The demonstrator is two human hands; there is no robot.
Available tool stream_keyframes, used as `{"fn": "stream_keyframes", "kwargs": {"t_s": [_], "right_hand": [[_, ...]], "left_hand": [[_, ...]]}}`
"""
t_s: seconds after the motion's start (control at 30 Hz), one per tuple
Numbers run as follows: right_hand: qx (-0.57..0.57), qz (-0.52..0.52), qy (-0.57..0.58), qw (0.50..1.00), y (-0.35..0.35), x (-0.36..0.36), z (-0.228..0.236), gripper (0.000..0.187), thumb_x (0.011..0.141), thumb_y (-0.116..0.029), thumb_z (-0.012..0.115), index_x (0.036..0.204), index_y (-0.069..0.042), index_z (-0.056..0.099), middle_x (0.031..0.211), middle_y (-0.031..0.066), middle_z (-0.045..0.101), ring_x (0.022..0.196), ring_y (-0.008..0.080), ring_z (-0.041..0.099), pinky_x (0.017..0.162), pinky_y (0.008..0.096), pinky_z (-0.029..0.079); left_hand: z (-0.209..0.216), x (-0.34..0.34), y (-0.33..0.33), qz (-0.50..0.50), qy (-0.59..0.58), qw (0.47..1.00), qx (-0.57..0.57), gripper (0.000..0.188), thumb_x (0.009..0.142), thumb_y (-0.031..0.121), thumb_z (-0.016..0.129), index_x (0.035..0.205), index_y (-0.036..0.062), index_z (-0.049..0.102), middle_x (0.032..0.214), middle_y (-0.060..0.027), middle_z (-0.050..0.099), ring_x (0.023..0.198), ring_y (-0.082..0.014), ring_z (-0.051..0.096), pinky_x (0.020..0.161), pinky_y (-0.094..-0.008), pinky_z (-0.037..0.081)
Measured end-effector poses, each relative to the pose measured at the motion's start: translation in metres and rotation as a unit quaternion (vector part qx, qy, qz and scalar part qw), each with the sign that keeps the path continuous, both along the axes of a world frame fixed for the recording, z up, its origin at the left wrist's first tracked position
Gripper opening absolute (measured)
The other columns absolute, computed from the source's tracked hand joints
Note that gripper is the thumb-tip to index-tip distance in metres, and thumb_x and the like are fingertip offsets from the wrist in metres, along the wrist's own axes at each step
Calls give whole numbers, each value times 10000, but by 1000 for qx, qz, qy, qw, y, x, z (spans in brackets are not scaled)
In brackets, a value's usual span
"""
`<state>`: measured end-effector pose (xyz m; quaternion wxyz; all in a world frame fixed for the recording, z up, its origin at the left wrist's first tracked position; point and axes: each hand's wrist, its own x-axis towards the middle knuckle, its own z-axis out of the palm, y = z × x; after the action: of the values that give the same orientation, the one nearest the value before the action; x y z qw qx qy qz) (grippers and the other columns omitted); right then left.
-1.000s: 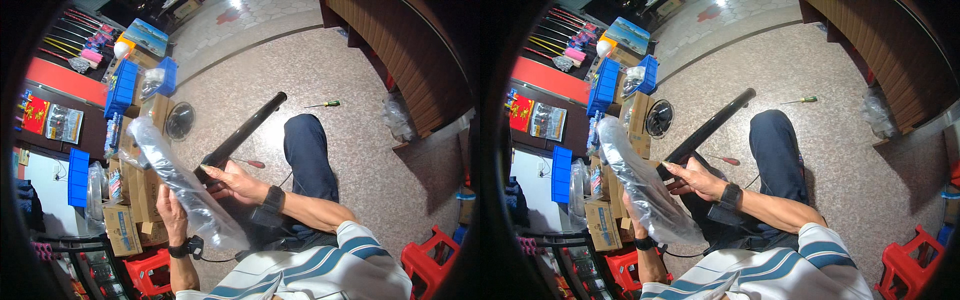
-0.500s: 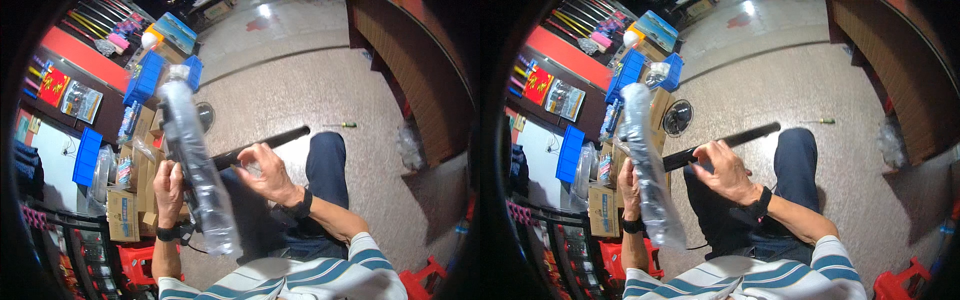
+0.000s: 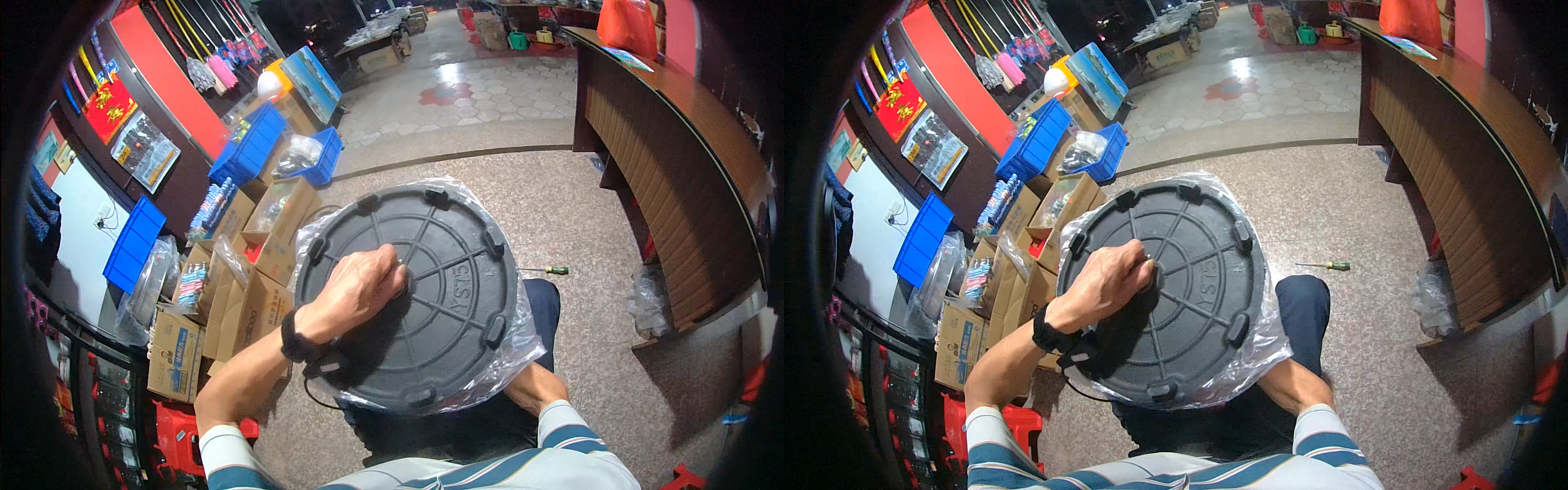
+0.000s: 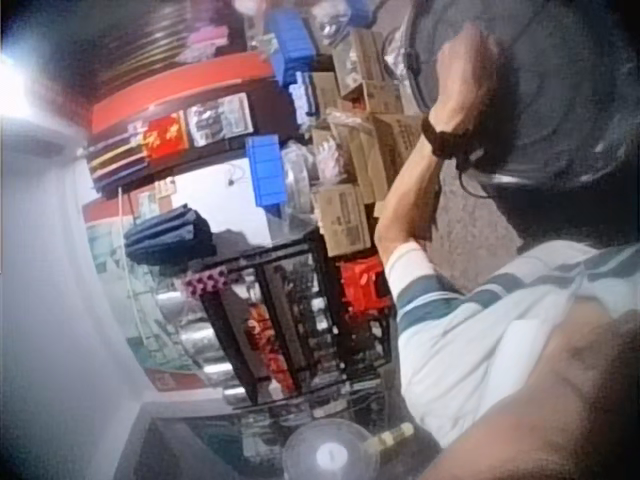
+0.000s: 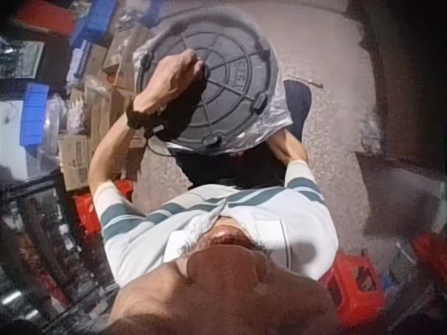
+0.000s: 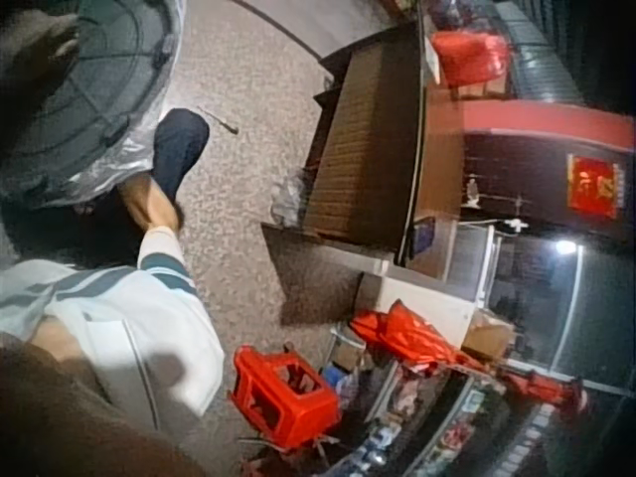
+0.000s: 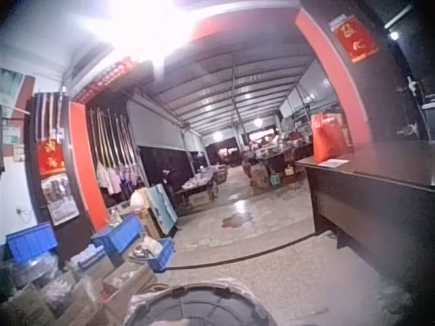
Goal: The person assembles a stand fan by attaching the pole to a plastic base, adjusting the telescoping pole height, and preparing the motor assembly for mounting.
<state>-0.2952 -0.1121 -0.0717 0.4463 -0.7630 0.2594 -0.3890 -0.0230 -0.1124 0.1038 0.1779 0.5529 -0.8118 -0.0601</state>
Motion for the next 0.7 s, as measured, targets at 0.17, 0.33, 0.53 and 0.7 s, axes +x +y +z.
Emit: {"fn": "stream_keyframes", "kwargs": {"t_s": [0.17, 0.33, 0.53, 0.7], "right_hand": [[97, -12, 7, 995, 6, -35, -9, 289, 880, -106, 794, 1107, -33, 631, 1079, 143, 610, 988, 287, 607, 853, 426, 515], [151, -1, 5, 989, 10, -45, -20, 269, 891, -110, 788, 1097, -39, 629, 1049, 132, 609, 953, 274, 605, 826, 415, 514], [202, 11, -2, 979, 10, -54, -27, 246, 905, -114, 781, 1084, -47, 627, 1012, 119, 608, 911, 258, 603, 794, 402, 513], [230, 13, 0, 973, 12, -64, -33, 228, 916, -117, 776, 1074, -53, 625, 981, 108, 607, 875, 245, 601, 767, 391, 512]], "left_hand": [[-3, -10, -38, -6, 17, 999, 47, 320, 1057, 244, 625, 900, -18, 528, 744, -259, 578, 699, -471, 601, 650, -514, 466], [6, -10, -55, -35, -22, 993, 108, 328, 1029, 263, 642, 886, -13, 537, 744, -262, 610, 768, -487, 635, 688, -546, 482], [29, -11, -70, -23, -76, 941, 328, 419, 1068, 375, 626, 1001, -39, 611, 776, -138, 597, 720, -243, 603, 666, -411, 491], [24, -8, -68, 2, -79, 923, 376, 464, 1071, 421, 627, 1024, -42, 627, 795, -151, 610, 737, -222, 609, 670, -400, 491]]}}
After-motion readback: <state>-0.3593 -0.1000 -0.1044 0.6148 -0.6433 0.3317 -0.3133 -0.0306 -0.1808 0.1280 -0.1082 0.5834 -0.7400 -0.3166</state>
